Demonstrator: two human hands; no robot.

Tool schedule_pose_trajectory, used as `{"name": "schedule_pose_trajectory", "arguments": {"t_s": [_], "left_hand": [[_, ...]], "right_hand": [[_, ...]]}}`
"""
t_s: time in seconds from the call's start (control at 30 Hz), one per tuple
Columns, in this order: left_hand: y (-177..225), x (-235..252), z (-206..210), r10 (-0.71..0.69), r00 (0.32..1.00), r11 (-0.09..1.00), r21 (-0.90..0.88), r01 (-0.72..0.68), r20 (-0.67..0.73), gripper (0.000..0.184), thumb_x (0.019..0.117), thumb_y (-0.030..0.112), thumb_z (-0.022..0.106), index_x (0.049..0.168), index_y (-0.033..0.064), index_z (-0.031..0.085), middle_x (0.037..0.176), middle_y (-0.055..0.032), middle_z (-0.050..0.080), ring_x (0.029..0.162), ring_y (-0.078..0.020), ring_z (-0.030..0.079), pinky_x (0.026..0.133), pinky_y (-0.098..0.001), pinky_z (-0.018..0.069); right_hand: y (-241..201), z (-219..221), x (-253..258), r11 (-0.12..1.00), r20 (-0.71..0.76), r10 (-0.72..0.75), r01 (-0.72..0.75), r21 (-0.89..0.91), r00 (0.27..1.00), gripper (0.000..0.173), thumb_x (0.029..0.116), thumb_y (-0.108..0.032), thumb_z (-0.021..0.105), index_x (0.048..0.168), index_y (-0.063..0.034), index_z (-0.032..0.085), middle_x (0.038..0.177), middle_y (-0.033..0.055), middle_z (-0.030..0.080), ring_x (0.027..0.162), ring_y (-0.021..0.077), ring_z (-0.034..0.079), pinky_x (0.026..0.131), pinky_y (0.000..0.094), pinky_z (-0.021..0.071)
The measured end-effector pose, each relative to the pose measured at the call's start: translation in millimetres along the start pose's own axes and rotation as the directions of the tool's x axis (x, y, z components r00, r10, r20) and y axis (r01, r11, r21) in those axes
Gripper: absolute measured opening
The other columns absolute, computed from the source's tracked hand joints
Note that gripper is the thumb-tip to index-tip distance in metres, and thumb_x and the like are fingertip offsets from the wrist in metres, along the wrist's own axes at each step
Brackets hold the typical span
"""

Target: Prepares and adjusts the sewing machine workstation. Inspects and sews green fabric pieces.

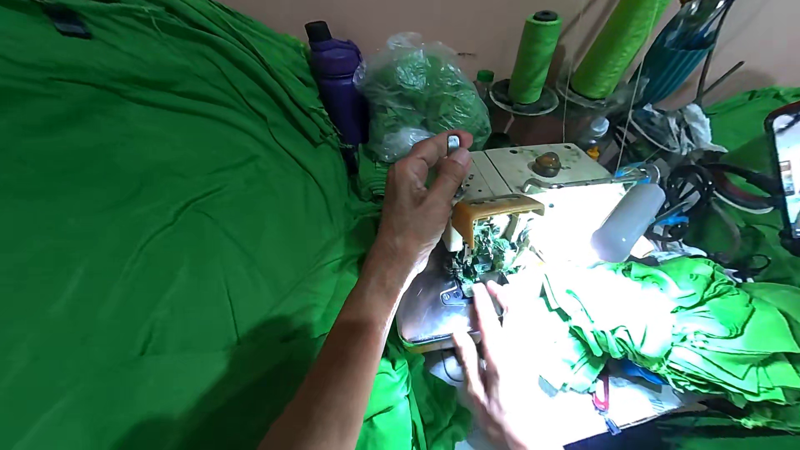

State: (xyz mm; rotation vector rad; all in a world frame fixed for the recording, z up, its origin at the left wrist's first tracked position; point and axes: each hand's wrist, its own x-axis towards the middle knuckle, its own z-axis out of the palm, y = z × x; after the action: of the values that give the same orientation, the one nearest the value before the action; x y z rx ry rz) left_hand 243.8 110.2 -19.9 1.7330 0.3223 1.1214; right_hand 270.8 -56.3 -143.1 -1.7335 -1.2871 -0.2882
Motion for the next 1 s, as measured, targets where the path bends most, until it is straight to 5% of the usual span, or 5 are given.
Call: {"name": "schedule_pose_trajectory", "arguments": {"t_s": [0.13,0.4,0.57,0.77,1.0], "left_hand": [[-0.2,0.9,2.7,0.062,0.998,0.998,0.008,-0.061,-0.028,0.023,0.1039,0.01,0.053,0.12,-0.0001,0.066,0.113,-0.0018,0.068,0.104,-0.0024,0.063,0.093,-0.023,0.051],[3.1,-17.3,1.0,-0.136,0.99,0.917,0.373,0.142,-0.042,0.054,0.1076,0.051,0.038,0.145,0.0157,0.055,0.15,-0.0137,0.047,0.134,-0.0301,0.048,0.105,-0.0549,0.0421],[-20.8,-32.2,-10.1,-0.226,0.974,0.937,0.266,0.227,-0.033,0.054,0.1095,0.048,0.031,0.155,0.0221,0.041,0.146,-0.0128,0.052,0.129,-0.0257,0.053,0.104,-0.0512,0.045],[-32.9,-49.3,-20.0,-0.384,0.908,0.77,0.6,0.216,0.166,0.031,0.0918,0.011,0.072,0.116,-0.0074,0.068,0.132,-0.0256,0.058,0.125,-0.0341,0.057,0.106,-0.0499,0.0459],[-30.3,-71.8,-22.5,-0.231,0.973,0.633,0.761,0.141,0.012,0.02,0.1016,0.008,0.059,0.103,-0.0102,0.068,0.116,-0.028,0.063,0.117,-0.0424,0.059,0.103,-0.054,0.0451]], "right_hand": [[-28.8,4.5,-13.3,0.996,0.057,-0.082,0.084,-0.04,0.995,0.044,0.1044,-0.041,0.048,0.131,-0.0124,0.068,0.148,0.0238,0.053,0.146,0.0428,0.039,0.116,0.064,0.0258],[7.9,-17.1,-41.0,0.99,-0.047,-0.076,0.081,0.115,0.996,0.026,0.1037,-0.031,0.056,0.109,-0.0117,0.073,0.134,0.0221,0.063,0.138,0.0208,0.05,0.118,0.0286,0.0342],[29.5,-27.5,-78.4,0.987,0.213,0.072,-0.1,0.124,0.974,0.028,0.0954,-0.018,0.063,0.114,-0.0024,0.076,0.133,0.0322,0.061,0.128,0.0415,0.058,0.11,0.0465,0.0448],[34.0,-18.1,-80.4,0.995,0.192,0.061,-0.074,0.06,0.979,0.029,0.0951,-0.022,0.06,0.111,-0.0071,0.078,0.127,0.0191,0.069,0.122,0.036,0.063,0.106,0.051,0.0457],[36.8,-14.5,-83.9,0.999,0.145,0.024,-0.029,0.035,0.989,0.029,0.0945,-0.024,0.06,0.109,-0.0077,0.079,0.123,0.0167,0.071,0.119,0.0338,0.066,0.106,0.0469,0.0478]]}}
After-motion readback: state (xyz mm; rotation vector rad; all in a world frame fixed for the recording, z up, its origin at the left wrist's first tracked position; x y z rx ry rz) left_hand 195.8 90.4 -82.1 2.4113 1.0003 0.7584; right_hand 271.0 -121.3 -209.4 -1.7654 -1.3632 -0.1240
